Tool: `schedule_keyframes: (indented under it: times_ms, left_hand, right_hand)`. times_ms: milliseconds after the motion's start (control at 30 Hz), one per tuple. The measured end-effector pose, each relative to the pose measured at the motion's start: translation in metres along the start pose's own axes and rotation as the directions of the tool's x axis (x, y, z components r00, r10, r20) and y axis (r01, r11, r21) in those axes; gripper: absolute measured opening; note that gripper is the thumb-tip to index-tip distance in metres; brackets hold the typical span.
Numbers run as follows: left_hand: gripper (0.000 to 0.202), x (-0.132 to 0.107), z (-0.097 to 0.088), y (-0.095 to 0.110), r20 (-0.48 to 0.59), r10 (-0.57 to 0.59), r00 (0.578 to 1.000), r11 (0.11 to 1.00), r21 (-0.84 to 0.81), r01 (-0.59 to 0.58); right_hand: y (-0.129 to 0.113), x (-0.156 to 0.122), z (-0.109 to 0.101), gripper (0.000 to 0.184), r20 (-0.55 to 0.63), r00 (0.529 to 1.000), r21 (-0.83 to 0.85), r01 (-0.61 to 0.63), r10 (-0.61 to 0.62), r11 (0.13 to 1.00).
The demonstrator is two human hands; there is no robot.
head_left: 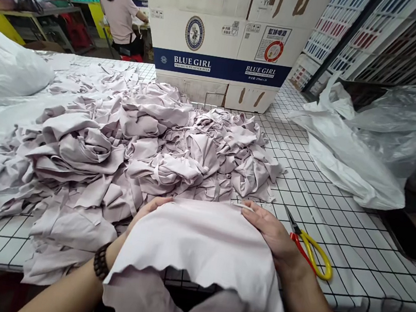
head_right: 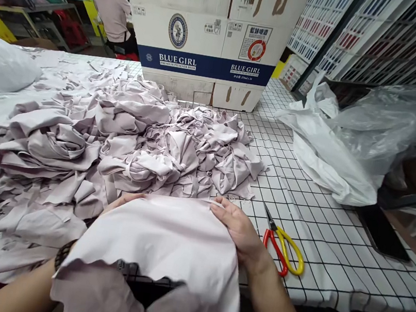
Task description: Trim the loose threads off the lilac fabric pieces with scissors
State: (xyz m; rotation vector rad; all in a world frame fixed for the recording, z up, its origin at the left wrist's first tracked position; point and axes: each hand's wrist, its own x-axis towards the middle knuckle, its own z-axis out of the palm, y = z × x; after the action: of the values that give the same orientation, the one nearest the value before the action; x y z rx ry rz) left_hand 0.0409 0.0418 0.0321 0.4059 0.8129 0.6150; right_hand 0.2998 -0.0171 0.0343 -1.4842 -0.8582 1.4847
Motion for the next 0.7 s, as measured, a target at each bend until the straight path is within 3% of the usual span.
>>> schedule_keyframes:
  times_ms: [167, 200, 333, 433, 533, 600, 667, 700]
  left_hand:
    - [0.029, 0.016, 0.007, -0.012, 0.075, 0.002, 0.997, 0.983, -0.186, 0.012]
    - [0.031, 0.017, 0.008, -0.014, 0.090, 0.006, 0.996, 0.978, -0.206, 0.013]
    - [0.044, 0.012, 0.013, -0.019, 0.178, 0.019, 0.984, 0.980, -0.197, 0.016]
    - [0.053, 0.003, 0.012, -0.018, 0.248, 0.111, 0.962, 0.991, -0.094, -0.091]
    - [0.059, -0.011, -0.001, -0.011, 0.334, 0.211, 0.919, 0.973, 0.017, -0.230]
    - [0.061, -0.022, -0.016, -0.003, 0.328, 0.158, 0.932, 0.967, 0.140, -0.213]
    - [0.058, -0.033, -0.033, 0.004, 0.199, 0.108, 0.974, 0.928, 0.332, -0.171]
    - [0.056, -0.037, -0.040, 0.006, 0.108, 0.166, 0.980, 0.876, 0.439, -0.197]
  right_hand:
    - [0.006, 0.006, 0.005, 0.040, -0.183, 0.969, -0.184, 0.132, -0.166, 0.974]
    - [0.007, 0.000, 0.010, 0.043, -0.170, 0.964, -0.238, 0.162, -0.205, 0.958]
    - [0.012, -0.019, 0.048, 0.053, 0.068, 0.973, -0.531, 0.221, -0.219, 0.818]
    - [0.012, -0.011, 0.069, 0.033, 0.073, 0.953, -0.617, 0.276, -0.295, 0.737]
    - [-0.001, -0.003, 0.057, 0.030, 0.098, 0.951, -0.600, 0.292, -0.294, 0.745]
    - [-0.020, -0.009, 0.038, 0.031, 0.122, 0.952, -0.542, 0.300, -0.279, 0.785]
    - [-0.045, -0.025, 0.024, 0.028, 0.156, 0.955, -0.402, 0.296, -0.254, 0.866]
    - [-0.058, -0.034, 0.022, 0.026, 0.192, 0.953, -0.313, 0.286, -0.235, 0.905]
